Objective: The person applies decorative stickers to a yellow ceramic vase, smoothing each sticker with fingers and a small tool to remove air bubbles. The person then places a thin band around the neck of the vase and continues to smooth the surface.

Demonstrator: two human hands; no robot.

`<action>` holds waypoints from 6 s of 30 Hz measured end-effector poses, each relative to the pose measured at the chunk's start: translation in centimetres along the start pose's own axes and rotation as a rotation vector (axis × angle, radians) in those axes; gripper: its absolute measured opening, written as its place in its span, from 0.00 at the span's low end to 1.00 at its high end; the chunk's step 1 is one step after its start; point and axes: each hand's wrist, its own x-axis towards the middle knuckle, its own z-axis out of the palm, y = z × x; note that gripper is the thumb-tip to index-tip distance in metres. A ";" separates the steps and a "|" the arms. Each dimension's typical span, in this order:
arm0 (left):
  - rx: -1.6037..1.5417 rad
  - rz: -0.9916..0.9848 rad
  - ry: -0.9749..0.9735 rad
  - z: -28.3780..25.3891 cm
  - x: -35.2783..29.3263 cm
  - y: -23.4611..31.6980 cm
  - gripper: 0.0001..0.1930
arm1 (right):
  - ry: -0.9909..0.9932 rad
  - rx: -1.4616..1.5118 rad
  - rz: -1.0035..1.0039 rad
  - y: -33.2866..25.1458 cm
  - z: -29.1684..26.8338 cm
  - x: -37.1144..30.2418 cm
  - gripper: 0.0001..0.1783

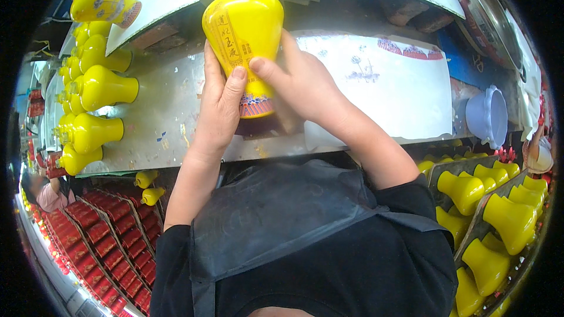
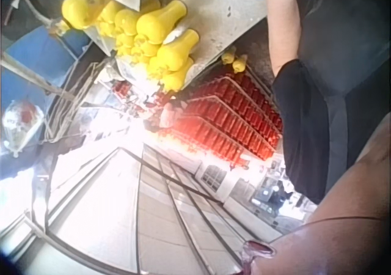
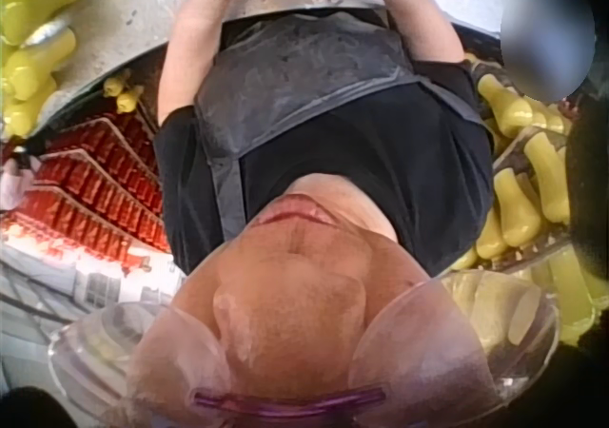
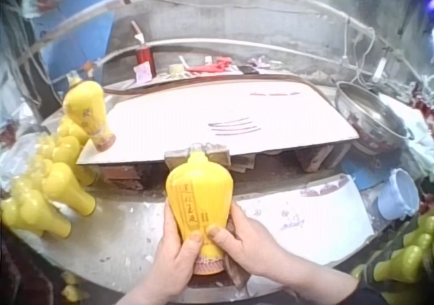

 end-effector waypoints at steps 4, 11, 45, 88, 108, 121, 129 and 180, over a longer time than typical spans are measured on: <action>0.054 0.017 0.012 0.0 0.1 -0.3 0.47 | 0.008 -0.079 -0.039 0.0 0.3 -0.1 0.42; 0.068 0.039 0.018 0.1 0.2 -0.3 0.47 | -0.022 -0.054 -0.033 0.2 0.1 -0.4 0.42; -0.347 0.053 0.005 -0.5 -0.6 -0.9 0.38 | -0.046 0.119 0.034 0.8 -0.7 -0.7 0.37; -0.424 -0.020 0.061 -0.1 -0.1 -0.9 0.45 | 0.385 -0.084 -0.429 0.0 -1.4 -0.4 0.16; -0.178 -0.067 0.126 0.0 0.3 0.5 0.48 | 0.410 -0.802 -0.872 -7.0 -4.6 5.1 0.13; -0.227 -0.050 0.120 -0.1 0.4 0.4 0.42 | 0.307 -0.931 -0.893 -10.3 -6.3 8.1 0.12; -0.488 -0.073 0.105 -0.9 1.0 -1.2 0.27 | 0.014 -0.887 -1.259 -5.4 -3.1 1.3 0.17; -0.187 0.037 0.221 -1.6 9.1 4.0 0.15 | 0.473 -0.939 -0.993 -7.2 -5.8 3.9 0.12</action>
